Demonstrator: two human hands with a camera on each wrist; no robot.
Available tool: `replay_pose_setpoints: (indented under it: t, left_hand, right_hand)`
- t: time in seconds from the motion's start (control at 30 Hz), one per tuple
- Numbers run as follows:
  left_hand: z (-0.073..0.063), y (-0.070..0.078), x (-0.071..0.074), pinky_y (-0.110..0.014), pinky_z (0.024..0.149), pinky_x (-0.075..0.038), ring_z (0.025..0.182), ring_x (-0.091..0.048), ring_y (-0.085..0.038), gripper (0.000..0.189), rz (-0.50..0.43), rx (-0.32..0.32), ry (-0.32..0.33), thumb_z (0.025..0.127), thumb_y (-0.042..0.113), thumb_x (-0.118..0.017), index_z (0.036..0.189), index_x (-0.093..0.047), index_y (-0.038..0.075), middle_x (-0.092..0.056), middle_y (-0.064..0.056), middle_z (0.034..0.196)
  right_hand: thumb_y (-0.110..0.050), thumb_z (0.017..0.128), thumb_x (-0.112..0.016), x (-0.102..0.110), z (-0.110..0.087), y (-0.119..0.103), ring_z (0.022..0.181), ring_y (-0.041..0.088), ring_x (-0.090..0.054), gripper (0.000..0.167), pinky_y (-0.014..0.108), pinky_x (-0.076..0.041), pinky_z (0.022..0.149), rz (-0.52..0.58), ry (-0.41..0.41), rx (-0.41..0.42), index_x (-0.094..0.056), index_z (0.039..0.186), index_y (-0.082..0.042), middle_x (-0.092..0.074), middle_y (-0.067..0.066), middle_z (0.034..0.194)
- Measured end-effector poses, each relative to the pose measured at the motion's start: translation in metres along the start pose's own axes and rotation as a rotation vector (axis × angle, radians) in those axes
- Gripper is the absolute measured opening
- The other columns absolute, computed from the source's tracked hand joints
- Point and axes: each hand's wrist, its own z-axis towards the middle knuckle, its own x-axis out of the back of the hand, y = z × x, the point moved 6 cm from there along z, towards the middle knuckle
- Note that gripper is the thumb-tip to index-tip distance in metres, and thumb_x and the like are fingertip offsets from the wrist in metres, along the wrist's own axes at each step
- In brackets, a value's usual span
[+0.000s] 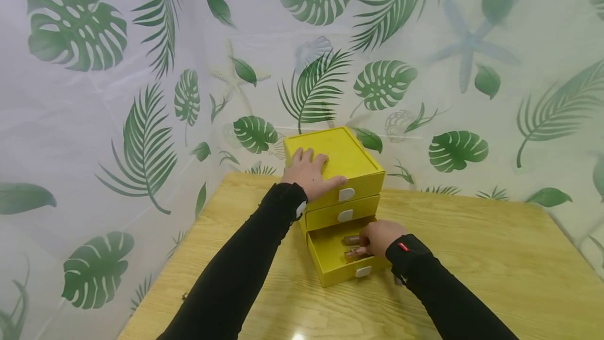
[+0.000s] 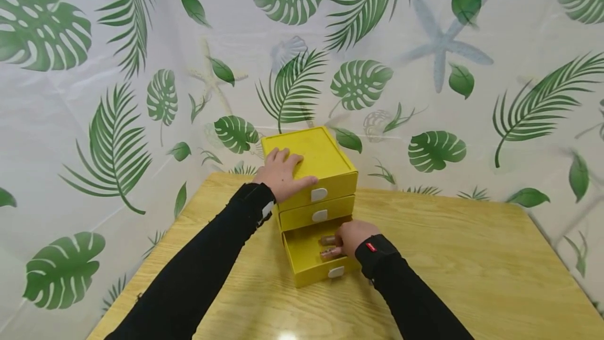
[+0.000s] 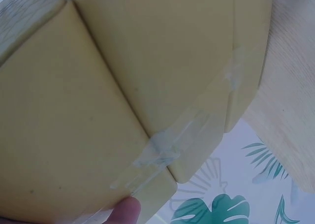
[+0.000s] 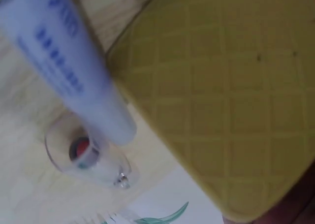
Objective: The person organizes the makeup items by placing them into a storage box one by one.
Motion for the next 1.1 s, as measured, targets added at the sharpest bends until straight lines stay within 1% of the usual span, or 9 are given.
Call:
replay_pose_setpoints:
  t: [0.2,0.33,0.47,0.57,0.67,0.8,0.93,1.03,1.1]
  left_hand:
    - [0.001,-0.003,-0.001,-0.06,0.112,-0.033,0.151,-0.017,-0.036,0.084,-0.005,0.002,0.005,0.09,0.077,-0.048,0.153,-0.045,0.022,-0.03,-0.013,0.162]
    - [0.002,-0.005,-0.004,-0.059,0.112,-0.032,0.152,-0.017,-0.036,0.084,-0.008,0.005,0.006,0.09,0.077,-0.048,0.153,-0.045,0.023,-0.03,-0.013,0.162]
    - [0.003,-0.004,-0.004,-0.059,0.113,-0.032,0.152,-0.016,-0.035,0.084,-0.016,0.001,0.008,0.089,0.077,-0.049,0.153,-0.045,0.023,-0.03,-0.013,0.162]
    - [0.004,-0.004,-0.003,-0.059,0.112,-0.033,0.152,-0.016,-0.035,0.083,-0.005,0.0,0.006,0.09,0.077,-0.048,0.154,-0.045,0.024,-0.03,-0.012,0.162]
    - [0.003,-0.003,-0.001,-0.059,0.112,-0.033,0.152,-0.016,-0.034,0.084,0.003,0.003,0.007,0.09,0.078,-0.048,0.154,-0.044,0.024,-0.03,-0.012,0.162]
    - [0.0,-0.001,0.003,-0.059,0.111,-0.034,0.151,-0.017,-0.035,0.083,0.0,0.0,0.01,0.09,0.077,-0.048,0.153,-0.045,0.023,-0.031,-0.012,0.161]
    - [0.002,-0.002,0.001,-0.06,0.11,-0.034,0.151,-0.017,-0.035,0.083,-0.003,-0.001,0.006,0.09,0.077,-0.048,0.153,-0.045,0.024,-0.031,-0.012,0.161]
    - [0.003,-0.003,0.0,-0.06,0.111,-0.034,0.151,-0.017,-0.035,0.083,-0.004,0.0,0.003,0.089,0.078,-0.048,0.153,-0.045,0.024,-0.031,-0.012,0.161]
    - [0.003,-0.003,-0.002,-0.061,0.111,-0.034,0.151,-0.017,-0.035,0.083,-0.004,-0.001,0.003,0.089,0.077,-0.049,0.153,-0.045,0.024,-0.031,-0.012,0.161]
  right_hand:
    - [-0.034,0.087,-0.08,-0.007,0.002,0.001,0.059,0.012,-0.048,0.024,0.033,-0.043,0.058,0.043,-0.01,-0.055,-0.065,0.072,-0.022,-0.053,-0.009,0.065]
    - [-0.026,0.09,-0.078,-0.008,0.001,0.002,0.061,0.014,-0.049,0.017,0.034,-0.043,0.06,0.077,-0.037,-0.063,-0.066,0.078,-0.021,-0.055,-0.008,0.069]
    - [-0.019,0.091,-0.075,-0.01,-0.001,0.006,0.067,0.015,-0.05,0.007,0.037,-0.045,0.065,0.153,-0.066,-0.072,-0.069,0.088,-0.02,-0.058,-0.007,0.077]
    - [-0.017,0.092,-0.071,-0.008,-0.002,0.012,0.072,0.015,-0.052,0.003,0.037,-0.046,0.069,0.227,-0.056,-0.064,-0.071,0.093,-0.019,-0.061,-0.007,0.082]
    - [-0.015,0.095,-0.067,-0.003,-0.006,0.02,0.077,0.015,-0.055,0.007,0.038,-0.046,0.071,0.329,0.007,-0.032,-0.072,0.098,-0.018,-0.065,-0.006,0.089]
    - [-0.013,0.1,-0.061,0.008,-0.018,0.04,0.089,0.019,-0.062,0.012,0.042,-0.05,0.077,0.438,0.163,-0.014,-0.073,0.103,-0.014,-0.068,-0.002,0.099]
    - [-0.008,0.1,-0.058,0.017,-0.032,0.061,0.099,0.029,-0.065,0.016,0.05,-0.052,0.082,0.414,0.295,-0.048,-0.073,0.107,-0.011,-0.07,0.006,0.107]
    - [-0.004,0.101,-0.055,0.016,-0.04,0.076,0.103,0.036,-0.065,0.02,0.054,-0.052,0.084,0.364,0.333,-0.065,-0.072,0.112,-0.007,-0.068,0.012,0.112]
    - [0.0,0.1,-0.051,0.01,-0.044,0.086,0.104,0.038,-0.064,0.025,0.054,-0.052,0.085,0.334,0.334,-0.073,-0.071,0.114,-0.005,-0.066,0.014,0.113]
